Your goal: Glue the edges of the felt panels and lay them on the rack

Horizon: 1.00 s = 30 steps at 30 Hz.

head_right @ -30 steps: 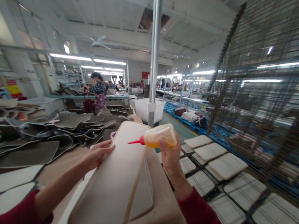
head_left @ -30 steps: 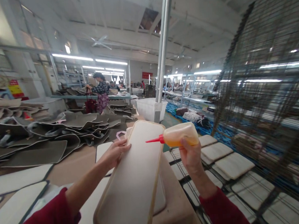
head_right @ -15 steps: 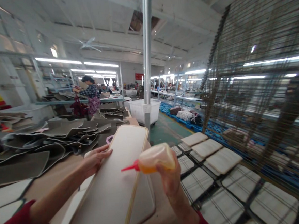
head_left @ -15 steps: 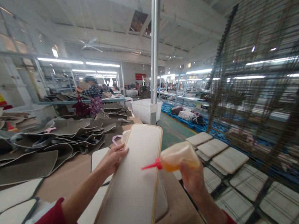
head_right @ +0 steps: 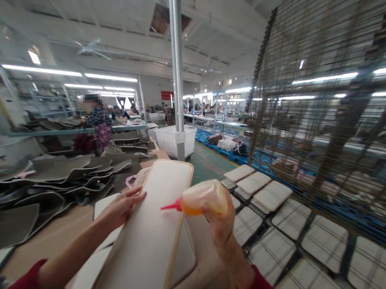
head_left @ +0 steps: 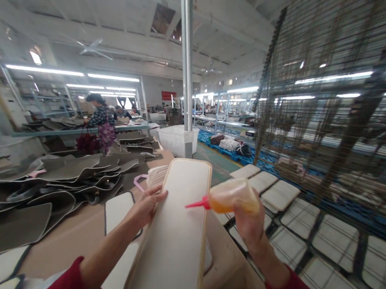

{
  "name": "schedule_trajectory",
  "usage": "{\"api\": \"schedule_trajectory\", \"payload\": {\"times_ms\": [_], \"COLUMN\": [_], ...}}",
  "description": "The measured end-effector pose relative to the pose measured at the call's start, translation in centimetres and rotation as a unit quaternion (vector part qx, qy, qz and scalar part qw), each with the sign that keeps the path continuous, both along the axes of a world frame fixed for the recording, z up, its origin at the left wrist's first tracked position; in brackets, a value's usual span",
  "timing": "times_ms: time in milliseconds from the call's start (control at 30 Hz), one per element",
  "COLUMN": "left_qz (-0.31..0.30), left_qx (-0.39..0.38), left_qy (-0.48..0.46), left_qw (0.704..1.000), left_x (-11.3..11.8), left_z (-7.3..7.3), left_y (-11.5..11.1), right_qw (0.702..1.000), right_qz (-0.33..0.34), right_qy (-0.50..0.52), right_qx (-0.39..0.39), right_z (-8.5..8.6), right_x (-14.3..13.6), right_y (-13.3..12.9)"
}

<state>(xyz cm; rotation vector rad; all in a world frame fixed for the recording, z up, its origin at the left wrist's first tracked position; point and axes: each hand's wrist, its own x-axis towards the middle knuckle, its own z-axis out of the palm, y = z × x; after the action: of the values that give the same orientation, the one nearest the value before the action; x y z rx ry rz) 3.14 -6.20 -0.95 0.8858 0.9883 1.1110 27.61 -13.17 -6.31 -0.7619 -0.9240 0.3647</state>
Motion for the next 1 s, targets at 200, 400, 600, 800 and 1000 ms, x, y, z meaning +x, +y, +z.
{"api": "schedule_trajectory", "payload": {"times_ms": [200, 400, 600, 800, 1000], "left_qz": [-0.025, -0.023, -0.097, -0.116, -0.148], "left_qx": [-0.018, -0.02, -0.022, -0.027, -0.045], "left_qy": [0.004, 0.021, 0.023, 0.034, 0.053], "left_qw": [1.0, 0.999, 0.995, 0.992, 0.987], "left_x": [1.2, 3.1, 7.1, 11.7, 17.6], "left_z": [0.1, -0.3, -0.8, -1.5, -1.5], "left_y": [0.4, 1.0, 0.6, 0.6, 0.2], "right_qw": [0.999, 0.999, 0.996, 0.998, 0.994], "right_qz": [0.012, 0.004, -0.073, 0.015, -0.092], "right_qy": [-0.007, 0.01, 0.06, -0.011, 0.049], "right_qx": [-0.039, -0.039, 0.004, -0.063, -0.024], "right_z": [-1.4, -2.0, -0.8, -2.8, -1.9], "right_x": [1.4, 2.5, 4.7, 6.6, 12.4], "right_y": [-1.2, -2.6, -0.9, -4.5, -5.0]}}
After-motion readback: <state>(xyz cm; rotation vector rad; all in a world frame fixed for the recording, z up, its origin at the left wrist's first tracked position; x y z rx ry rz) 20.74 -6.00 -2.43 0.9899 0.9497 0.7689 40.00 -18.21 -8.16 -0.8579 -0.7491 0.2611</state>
